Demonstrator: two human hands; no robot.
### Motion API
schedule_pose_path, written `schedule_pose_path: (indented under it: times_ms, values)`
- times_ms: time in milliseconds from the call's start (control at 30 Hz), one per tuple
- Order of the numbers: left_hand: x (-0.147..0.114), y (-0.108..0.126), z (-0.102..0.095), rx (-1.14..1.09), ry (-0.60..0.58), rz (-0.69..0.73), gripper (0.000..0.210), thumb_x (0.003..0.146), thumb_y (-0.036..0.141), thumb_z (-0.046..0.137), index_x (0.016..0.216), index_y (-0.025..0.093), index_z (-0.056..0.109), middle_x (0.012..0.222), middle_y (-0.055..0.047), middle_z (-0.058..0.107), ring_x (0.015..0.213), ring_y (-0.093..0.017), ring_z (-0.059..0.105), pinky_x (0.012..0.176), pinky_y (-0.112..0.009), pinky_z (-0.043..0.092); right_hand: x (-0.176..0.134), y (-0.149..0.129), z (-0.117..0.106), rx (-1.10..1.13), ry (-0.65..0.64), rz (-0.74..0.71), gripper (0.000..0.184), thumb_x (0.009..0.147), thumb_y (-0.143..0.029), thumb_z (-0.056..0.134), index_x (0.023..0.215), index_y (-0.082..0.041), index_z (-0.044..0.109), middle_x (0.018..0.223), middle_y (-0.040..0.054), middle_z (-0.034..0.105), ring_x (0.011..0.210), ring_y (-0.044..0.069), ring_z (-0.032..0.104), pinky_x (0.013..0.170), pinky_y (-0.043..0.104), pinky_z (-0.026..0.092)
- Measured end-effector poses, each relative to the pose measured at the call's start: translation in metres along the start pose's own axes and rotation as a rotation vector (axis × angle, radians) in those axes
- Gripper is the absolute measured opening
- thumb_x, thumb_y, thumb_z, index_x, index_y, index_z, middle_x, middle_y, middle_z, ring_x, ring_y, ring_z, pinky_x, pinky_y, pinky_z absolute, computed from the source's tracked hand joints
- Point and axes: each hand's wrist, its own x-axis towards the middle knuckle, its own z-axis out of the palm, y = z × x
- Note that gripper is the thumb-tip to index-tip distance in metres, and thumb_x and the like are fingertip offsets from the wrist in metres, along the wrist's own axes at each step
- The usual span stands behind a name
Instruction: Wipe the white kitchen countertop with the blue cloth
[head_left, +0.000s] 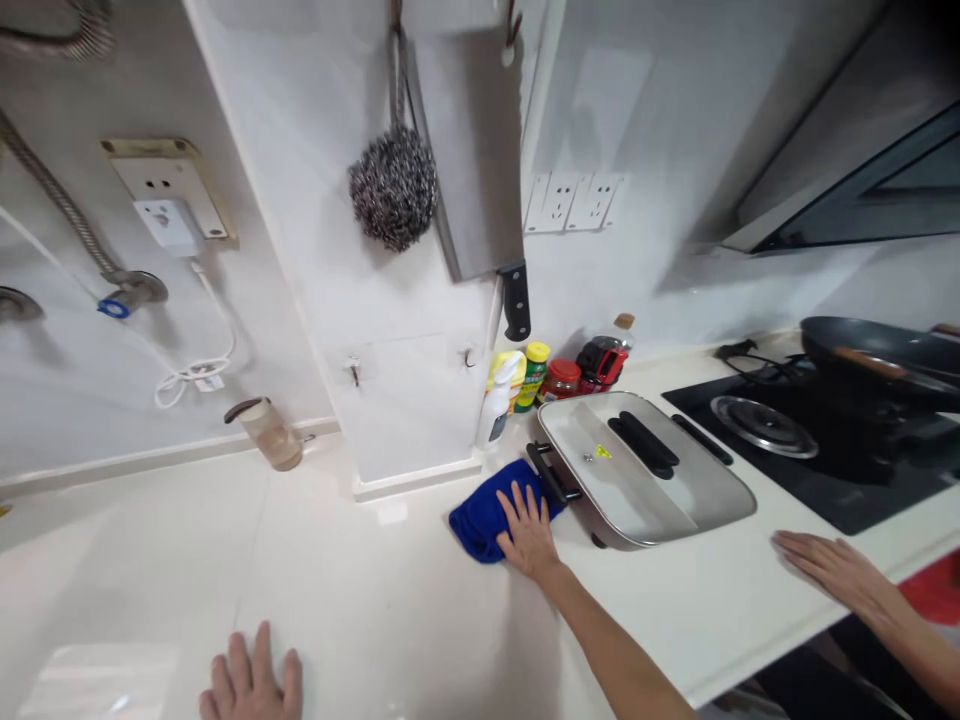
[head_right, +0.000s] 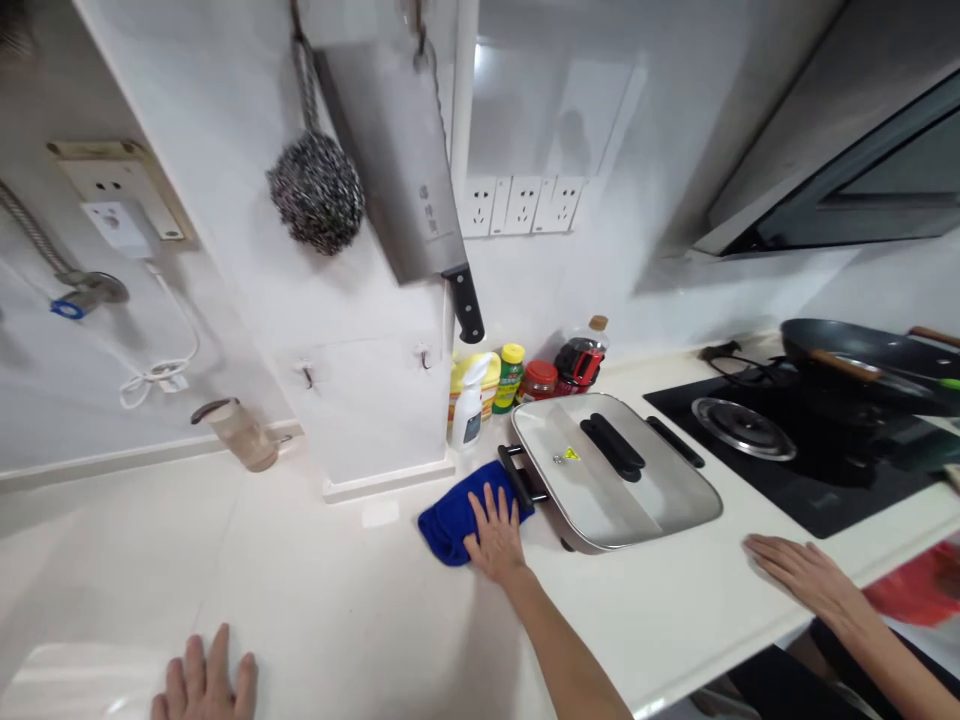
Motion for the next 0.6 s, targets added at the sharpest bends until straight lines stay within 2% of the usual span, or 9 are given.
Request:
schedule_pose_path:
  times_ms: [167,267,333,400,467,600]
  values:
    - [0.002,0.005,-0.002,0.035,-0.034,-0.014,0.072,0.092,0.054,0.025,0.15,0.015,0.039,0.163,-0.018,0.027,0.151,-0.036,0.017,0.121,-0.058,0.018,0.061,0.018,0.013,0.042,-0.053,0.043,0.078,0.088,-0.039,0.044,0.158,-0.017,0.017,0.167,0.0126,0.001,0.151,0.037,0.002,0.118,0.06,0.008]
    - [0.0,0.01,-0.006,0.049,-0.035,-0.022,0.07,0.093,0.052,0.024,0.15,0.015,0.039,0.162,-0.018,0.027,0.152,-0.035,0.015,0.121,-0.057,0.017,0.079,0.022,0.017,0.071,-0.074,0.059,0.076,0.09,-0.041,0.042,0.157,-0.017,0.018,0.166,0.0137,-0.002,0.151,0.038,0.002,0.118,0.061,0.01]
    - [-0.001,0.013,-0.008,0.054,-0.036,-0.026,0.069,0.094,0.052,0.024,0.15,0.014,0.038,0.163,-0.018,0.027,0.152,-0.035,0.014,0.121,-0.056,0.017,0.08,0.02,0.017,0.082,-0.084,0.071,0.076,0.09,-0.042,0.042,0.157,-0.017,0.017,0.166,0.0142,-0.004,0.15,0.039,0.002,0.117,0.061,0.009]
    - [-0.002,0.015,-0.01,0.053,-0.047,-0.032,0.069,0.094,0.051,0.024,0.151,0.014,0.037,0.163,-0.018,0.025,0.153,-0.035,0.013,0.121,-0.056,0.016,0.07,0.013,0.015,0.087,-0.081,0.092,0.079,0.089,-0.044,0.043,0.158,-0.016,0.014,0.166,0.0149,-0.006,0.15,0.041,0.001,0.117,0.063,0.007]
    - [-0.003,0.016,-0.012,0.05,-0.052,-0.031,0.068,0.095,0.051,0.024,0.151,0.015,0.037,0.163,-0.019,0.026,0.153,-0.035,0.013,0.121,-0.056,0.016,0.047,-0.002,0.011,0.103,-0.053,0.118,0.081,0.089,-0.044,0.045,0.158,-0.014,0.015,0.166,0.0155,-0.003,0.15,0.043,0.0,0.117,0.064,0.004]
    - [-0.003,0.018,-0.016,0.051,-0.023,-0.008,0.067,0.095,0.049,0.023,0.15,0.014,0.038,0.161,-0.02,0.028,0.152,-0.036,0.013,0.12,-0.056,0.018,-0.028,-0.055,-0.01,0.225,0.002,0.137,0.079,0.086,-0.036,0.047,0.156,-0.012,0.021,0.165,0.0175,0.005,0.149,0.045,-0.003,0.115,0.07,-0.001]
